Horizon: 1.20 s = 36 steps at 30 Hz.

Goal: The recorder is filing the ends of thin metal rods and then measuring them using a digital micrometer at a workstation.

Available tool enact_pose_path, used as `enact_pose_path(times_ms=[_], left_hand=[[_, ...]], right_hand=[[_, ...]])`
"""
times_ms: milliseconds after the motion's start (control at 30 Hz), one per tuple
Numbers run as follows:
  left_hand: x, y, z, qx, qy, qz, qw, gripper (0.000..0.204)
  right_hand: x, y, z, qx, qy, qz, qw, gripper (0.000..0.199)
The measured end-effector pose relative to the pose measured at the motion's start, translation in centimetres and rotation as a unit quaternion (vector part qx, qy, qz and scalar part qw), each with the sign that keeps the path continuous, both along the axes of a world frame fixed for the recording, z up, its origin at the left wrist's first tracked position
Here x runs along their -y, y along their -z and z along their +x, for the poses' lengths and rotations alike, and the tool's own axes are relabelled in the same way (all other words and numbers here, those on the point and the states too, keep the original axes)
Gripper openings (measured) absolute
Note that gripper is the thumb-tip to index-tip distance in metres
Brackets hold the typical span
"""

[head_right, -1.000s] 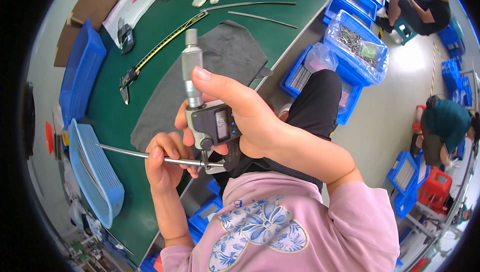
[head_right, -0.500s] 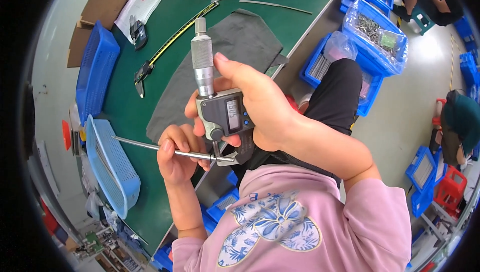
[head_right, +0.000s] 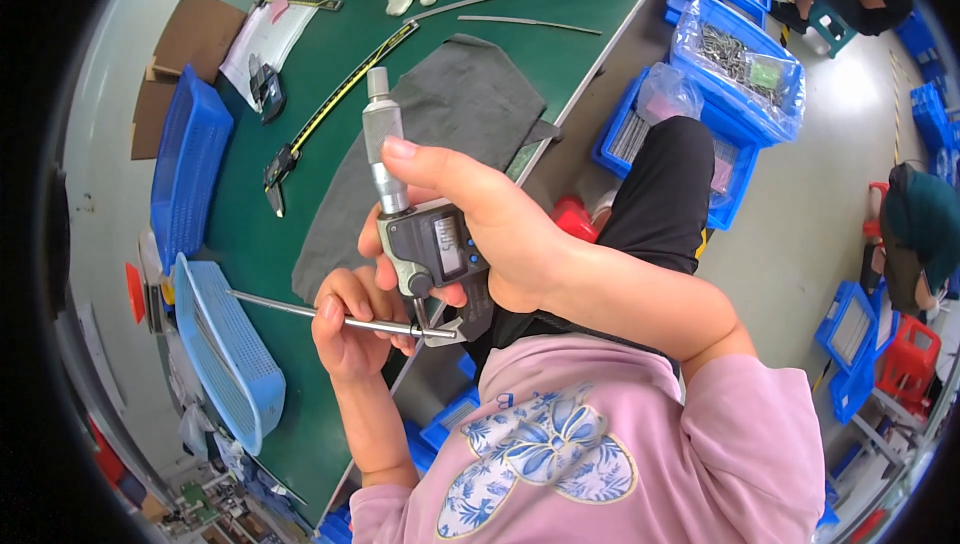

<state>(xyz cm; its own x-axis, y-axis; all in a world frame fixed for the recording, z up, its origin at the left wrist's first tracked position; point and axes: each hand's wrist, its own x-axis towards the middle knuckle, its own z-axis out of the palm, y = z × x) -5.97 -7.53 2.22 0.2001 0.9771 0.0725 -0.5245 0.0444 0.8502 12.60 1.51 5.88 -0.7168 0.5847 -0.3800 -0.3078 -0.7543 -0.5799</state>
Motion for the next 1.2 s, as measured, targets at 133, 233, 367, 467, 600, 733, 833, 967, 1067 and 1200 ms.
enact_pose_path(times_ms=[133,233,367,467,600,733,833,967,1067,1200], left_hand=[[-0.5,0.3,-0.1,0.001,0.004,0.005,1.000,0.034],[-0.4,0.2,-0.3,-0.003,-0.002,0.004,1.000,0.034],[-0.1,-1.1,0.1,-0.049,-0.067,0.010,0.996,0.027],[-0.4,-2.8,-1.4,-0.054,-0.144,0.018,0.988,0.012],[-1.0,-5.6,-3.1,-0.170,-0.177,-0.088,0.965,0.024],[-0.6,-5.1,-2.3,-0.399,-0.127,-0.071,0.905,0.023],[-0.1,-4.7,-2.2,-0.561,-0.036,-0.032,0.827,0.020],[-0.2,-4.1,-1.9,-0.533,-0.044,-0.064,0.843,0.021],[-0.4,-3.9,-1.9,-0.564,-0.027,-0.037,0.824,0.021],[-0.2,-4.1,-1.6,-0.596,-0.038,-0.041,0.801,0.020]], right_hand=[[-0.3,1.0,0.2,-0.037,-0.013,0.018,0.999,0.068],[-0.3,1.4,-0.1,-0.049,-0.002,0.019,0.999,0.068],[-0.9,1.2,0.4,0.013,0.024,0.066,0.997,0.075],[-1.5,1.7,2.2,0.018,0.094,0.149,0.984,0.064],[-1.9,1.3,4.0,-0.008,0.120,0.232,0.965,0.037],[-2.6,0.1,2.7,0.007,0.204,0.245,0.948,0.030],[-3.0,-0.6,2.1,0.027,0.241,0.278,0.929,0.031],[-2.8,-0.1,2.9,0.010,0.233,0.274,0.933,0.032],[-2.8,0.3,3.3,0.012,0.226,0.249,0.942,0.032],[-2.4,0.5,3.2,0.078,0.223,0.276,0.932,0.032]])
